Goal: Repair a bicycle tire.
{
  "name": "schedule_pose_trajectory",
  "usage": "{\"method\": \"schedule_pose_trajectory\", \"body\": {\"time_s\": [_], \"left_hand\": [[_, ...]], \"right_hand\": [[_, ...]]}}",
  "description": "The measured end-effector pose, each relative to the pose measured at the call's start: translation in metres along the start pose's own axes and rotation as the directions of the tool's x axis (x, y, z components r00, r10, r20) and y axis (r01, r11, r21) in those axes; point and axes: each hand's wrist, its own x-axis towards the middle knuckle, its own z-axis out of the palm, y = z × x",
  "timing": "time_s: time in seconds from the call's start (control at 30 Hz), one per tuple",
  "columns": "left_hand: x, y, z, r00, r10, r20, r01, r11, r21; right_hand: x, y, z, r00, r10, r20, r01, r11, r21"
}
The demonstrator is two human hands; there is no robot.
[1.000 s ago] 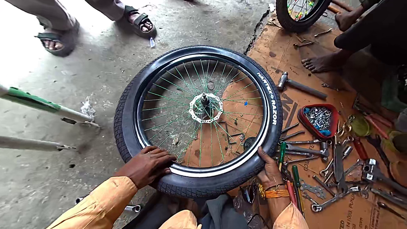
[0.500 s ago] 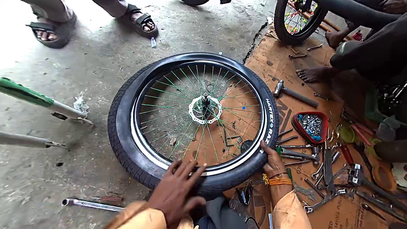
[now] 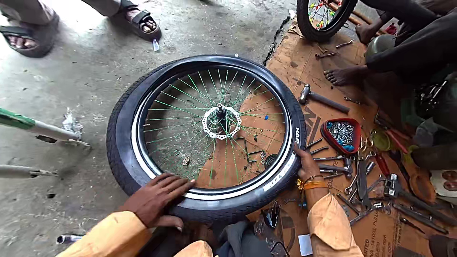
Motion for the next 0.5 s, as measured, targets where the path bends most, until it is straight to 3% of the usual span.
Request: {"method": "schedule_pose_trajectory", "body": {"time_s": [0.1,0.2,0.33,0.5], "left_hand": [[0.002,-0.018,-0.030,0.989,-0.147,-0.035,0.144,0.987,-0.067],[0.024,0.027,-0.046,0.970,-0.242,-0.024,0.240,0.969,-0.057],[0.043,0.114,-0.011,0.978,-0.201,-0.045,0.199,0.979,-0.055],[0.043,0.116,0.023,0.974,-0.220,0.056,0.217,0.975,0.044]], "right_hand": [[-0.004,-0.011,0.008,0.999,0.034,0.022,-0.034,0.999,0.005],[-0.014,0.002,0.009,0.999,0.041,0.035,-0.045,0.994,0.095],[-0.034,0.026,0.014,0.997,0.040,0.071,-0.061,0.945,0.322],[-0.046,0.036,0.012,0.995,0.058,0.077,-0.082,0.932,0.354]]}}
